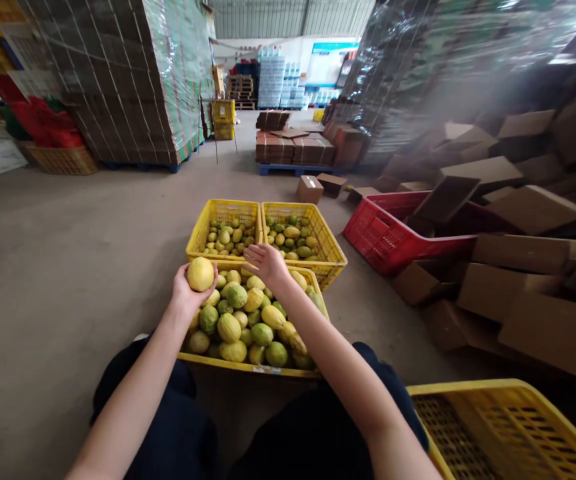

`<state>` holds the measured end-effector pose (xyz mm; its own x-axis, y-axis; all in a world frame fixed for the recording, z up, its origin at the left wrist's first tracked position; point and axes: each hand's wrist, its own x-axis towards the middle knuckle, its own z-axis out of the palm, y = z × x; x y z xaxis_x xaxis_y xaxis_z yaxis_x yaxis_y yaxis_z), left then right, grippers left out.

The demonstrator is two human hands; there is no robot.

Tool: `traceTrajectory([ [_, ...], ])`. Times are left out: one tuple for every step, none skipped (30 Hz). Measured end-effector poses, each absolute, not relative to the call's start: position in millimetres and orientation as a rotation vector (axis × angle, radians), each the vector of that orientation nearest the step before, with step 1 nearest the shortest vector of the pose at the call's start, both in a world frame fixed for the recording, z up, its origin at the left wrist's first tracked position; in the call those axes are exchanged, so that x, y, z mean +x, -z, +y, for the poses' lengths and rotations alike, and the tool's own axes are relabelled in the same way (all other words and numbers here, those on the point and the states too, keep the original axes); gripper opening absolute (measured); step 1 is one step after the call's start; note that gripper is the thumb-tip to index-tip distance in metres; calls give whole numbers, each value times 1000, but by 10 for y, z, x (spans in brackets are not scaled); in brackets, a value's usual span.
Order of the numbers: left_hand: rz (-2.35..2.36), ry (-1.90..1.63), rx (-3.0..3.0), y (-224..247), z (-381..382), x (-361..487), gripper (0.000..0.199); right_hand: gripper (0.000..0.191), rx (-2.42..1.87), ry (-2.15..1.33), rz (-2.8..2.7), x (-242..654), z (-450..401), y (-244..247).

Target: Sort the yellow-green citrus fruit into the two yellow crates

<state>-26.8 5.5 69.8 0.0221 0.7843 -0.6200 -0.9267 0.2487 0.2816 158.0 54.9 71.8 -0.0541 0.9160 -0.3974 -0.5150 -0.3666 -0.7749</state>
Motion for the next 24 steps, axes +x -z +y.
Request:
traceTrajectory([
  [789,-1347,-220,-691,48,-271,28,19,-1130,-1665,-563,1661,440,-608],
  [800,-1354,-215,-682,40,-272,28,19,-1164,-1668,-593,1741,339,-494],
  [813,-1362,-209,-668,31,-268,28,19,-1184,-1671,-623,1814,249,-386],
  [826,-1366,-201,-647,20,-262,28,18,-1192,-1672,-645,1877,169,-291],
  [840,-1363,-190,-619,8,-251,28,17,-1192,-1674,-662,1926,99,-215],
  [855,-1353,-175,-581,-5,-238,29,16,-1186,-1678,-674,1961,38,-163],
  [870,-1334,-154,-536,-19,-220,30,16,-1178,-1685,-682,1982,-15,-137],
  [896,-1302,-127,-483,-34,-199,31,16,-1162,-1699,-691,1991,-62,-136],
  [931,-1262,-96,-426,-53,-173,31,16,-1138,-1723,-705,1991,-105,-157],
  [974,-1214,-67,-367,-76,-143,31,16,-1106,-1754,-722,1988,-143,-195],
  [1023,-1160,-43,-308,-106,-110,31,17,-1074,-1788,-736,1985,-179,-243],
  [1068,-1112,-30,-253,-143,-74,31,17,-1043,-1820,-742,1984,-211,-295],
  [1105,-1063,-17,-200,-190,-38,31,18,-1015,-1848,-739,1988,-241,-345],
  [1133,-1002,5,-151,-246,-5,30,19,-994,-1868,-725,1996,-267,-390],
  [1138,-926,47,-103,-312,25,30,19,-983,-1877,-699,2011,-290,-429],
  [1132,-826,108,-54,-386,49,30,20,-974,-1881,-670,2030,-309,-461],
  [1121,-706,180,-1,-466,68,28,20,-962,-1882,-640,2054,-325,-489],
  [1110,-580,253,56,-549,83,24,20,-945,-1878,-612,2084,-336,-516],
  [1109,-470,314,116,-628,97,20,21,-925,-1870,-587,2118,-341,-543],
  [1118,-402,357,175,-697,113,17,21,-901,-1857,-564,2159,-341,-571],
  [1131,-362,387,228,-747,138,16,21,-879,-1839,-543,2207,-335,-600],
  [1140,-322,406,265,-768,175,16,21,-860,-1817,-521,2263,-323,-628],
  [1132,-280,422,280,-754,231,16,20,-848,-1788,-495,2325,-306,-652],
  [1116,-237,435,262,-697,307,16,19,-842,-1754,-463,2392,-285,-669],
])
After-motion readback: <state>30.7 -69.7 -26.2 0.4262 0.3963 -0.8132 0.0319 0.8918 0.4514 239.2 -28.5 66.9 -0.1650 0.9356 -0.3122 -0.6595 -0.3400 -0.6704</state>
